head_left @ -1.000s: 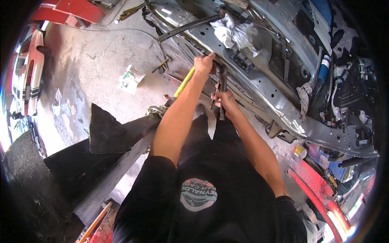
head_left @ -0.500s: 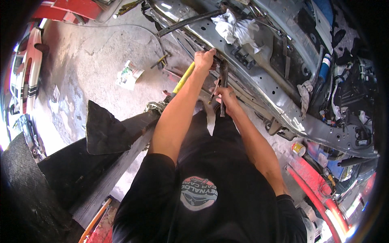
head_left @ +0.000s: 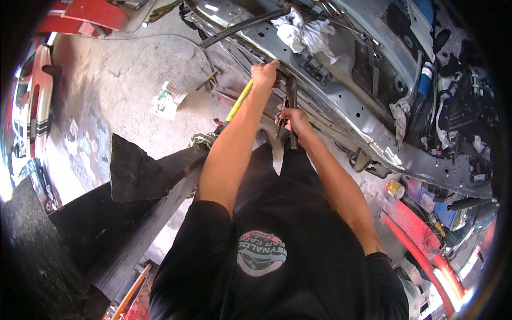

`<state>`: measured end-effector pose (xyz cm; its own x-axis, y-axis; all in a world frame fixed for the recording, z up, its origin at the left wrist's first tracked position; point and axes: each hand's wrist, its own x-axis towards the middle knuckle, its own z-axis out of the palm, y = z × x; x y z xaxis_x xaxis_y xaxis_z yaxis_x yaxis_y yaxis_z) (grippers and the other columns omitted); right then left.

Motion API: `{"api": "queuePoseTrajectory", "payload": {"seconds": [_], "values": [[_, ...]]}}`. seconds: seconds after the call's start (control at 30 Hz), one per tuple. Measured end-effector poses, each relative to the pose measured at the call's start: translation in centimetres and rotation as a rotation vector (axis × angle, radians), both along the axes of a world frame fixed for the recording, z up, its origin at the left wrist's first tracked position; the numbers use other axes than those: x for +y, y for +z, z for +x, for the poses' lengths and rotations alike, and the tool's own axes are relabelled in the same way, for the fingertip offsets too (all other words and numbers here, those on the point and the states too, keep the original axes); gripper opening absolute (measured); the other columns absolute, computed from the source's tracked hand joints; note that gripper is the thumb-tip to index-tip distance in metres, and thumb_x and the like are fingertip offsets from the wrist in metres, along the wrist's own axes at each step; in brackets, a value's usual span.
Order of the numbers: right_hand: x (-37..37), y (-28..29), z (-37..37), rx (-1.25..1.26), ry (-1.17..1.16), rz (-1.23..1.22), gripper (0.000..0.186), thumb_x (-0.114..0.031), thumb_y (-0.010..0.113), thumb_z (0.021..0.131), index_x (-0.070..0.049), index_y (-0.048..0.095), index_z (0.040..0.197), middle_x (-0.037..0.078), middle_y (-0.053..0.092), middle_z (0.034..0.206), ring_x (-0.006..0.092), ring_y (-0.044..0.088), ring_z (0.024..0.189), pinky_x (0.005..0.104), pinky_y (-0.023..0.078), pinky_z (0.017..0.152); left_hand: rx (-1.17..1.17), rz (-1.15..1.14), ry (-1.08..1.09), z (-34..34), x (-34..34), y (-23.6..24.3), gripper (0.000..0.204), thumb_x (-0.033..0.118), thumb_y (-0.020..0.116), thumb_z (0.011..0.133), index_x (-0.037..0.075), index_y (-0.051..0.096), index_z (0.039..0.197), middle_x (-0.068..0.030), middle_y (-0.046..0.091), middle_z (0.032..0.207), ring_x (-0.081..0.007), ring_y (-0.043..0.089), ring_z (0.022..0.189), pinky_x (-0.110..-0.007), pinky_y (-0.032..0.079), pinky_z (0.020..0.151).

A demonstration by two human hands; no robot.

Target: The person kneels in front of a stripped car frame and repeatedly aligns a metal crossmember by hand, checking fit and position. They then use a hammer to tap the crossmember into place.

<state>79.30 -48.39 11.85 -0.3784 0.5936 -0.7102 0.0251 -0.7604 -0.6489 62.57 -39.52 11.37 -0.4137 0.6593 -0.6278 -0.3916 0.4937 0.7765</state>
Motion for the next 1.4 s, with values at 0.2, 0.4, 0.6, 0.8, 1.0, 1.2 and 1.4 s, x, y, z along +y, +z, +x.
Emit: {"api": "queuePoseTrajectory", "payload": {"seconds": [0.2,0.4,0.6,0.8,1.0,1.2,1.4], "values": [[0.2,0.3,-0.3,0.014,-0.002,-0.022,0.045,-0.007,0.060,0.080,0.005,0.053,0.123,0.011,0.062,0.091,0.0227,0.064,0.085,0.0329,0.050,0.081,0.060,-0.016,-0.036,-0.2,-0.2,0.3,0.035,0.027,0.076,0.090,-0.007,0.068,0.084,-0.0157,0.065,0.064,-0.0261,0.061,0.048,-0.040,0.049,0.042],[0.2,0.4,-0.3,-0.021,0.019,0.012,0.041,-0.006,0.058,0.080,0.004,0.054,0.120,0.010,0.062,0.090,0.0230,0.065,0.084,0.0330,0.050,0.080,-0.008,0.035,0.031,0.2,-0.2,0.5,0.033,0.026,0.077,0.090,-0.004,0.066,0.081,-0.0123,0.062,0.065,-0.0246,0.061,0.048,-0.038,0.048,0.041],[0.4,-0.1,-0.4,-0.045,0.019,0.005,0.036,-0.007,0.058,0.082,0.002,0.057,0.116,0.009,0.062,0.086,0.0229,0.066,0.079,0.0337,0.051,0.074,-0.027,0.024,0.058,0.4,0.2,0.3,0.021,0.015,0.075,0.089,-0.003,0.067,0.088,-0.0115,0.065,0.073,-0.0222,0.056,0.048,-0.037,0.043,0.041],[0.3,1.1,-0.7,-0.088,0.039,0.033,0.031,-0.011,0.060,0.084,0.000,0.062,0.113,0.006,0.067,0.084,0.0207,0.070,0.075,0.0315,0.048,0.066,-0.053,0.048,0.099,0.3,0.4,-0.7,0.025,0.018,0.077,0.087,-0.002,0.065,0.078,-0.0091,0.060,0.066,-0.0219,0.055,0.047,-0.038,0.043,0.041],[0.5,1.9,-0.7,-0.139,0.079,0.066,0.036,-0.014,0.060,0.085,0.001,0.063,0.118,0.006,0.068,0.084,0.0190,0.071,0.074,0.0300,0.045,0.062,-0.003,0.066,0.099,0.4,0.4,-1.1,0.025,0.016,0.077,0.085,-0.003,0.064,0.075,-0.0094,0.064,0.071,-0.0204,0.058,0.057,-0.039,0.044,0.052],[0.2,2.0,-1.1,-0.151,0.056,0.079,0.036,-0.016,0.061,0.085,0.001,0.063,0.117,0.005,0.068,0.081,0.0182,0.070,0.071,0.0306,0.042,0.059,0.061,0.039,0.064,0.0,0.9,-2.2,0.018,0.012,0.074,0.089,-0.002,0.065,0.082,-0.0110,0.062,0.067,-0.0208,0.055,0.048,-0.037,0.040,0.042],[0.5,1.9,-0.7,-0.152,0.095,0.081,0.031,-0.018,0.062,0.087,-0.002,0.064,0.114,0.005,0.068,0.081,0.0184,0.069,0.070,0.0305,0.045,0.061,0.070,0.021,0.051,0.2,1.0,-2.1,0.021,0.014,0.075,0.089,-0.003,0.065,0.082,-0.0106,0.063,0.071,-0.0218,0.058,0.051,-0.037,0.043,0.042]]}}
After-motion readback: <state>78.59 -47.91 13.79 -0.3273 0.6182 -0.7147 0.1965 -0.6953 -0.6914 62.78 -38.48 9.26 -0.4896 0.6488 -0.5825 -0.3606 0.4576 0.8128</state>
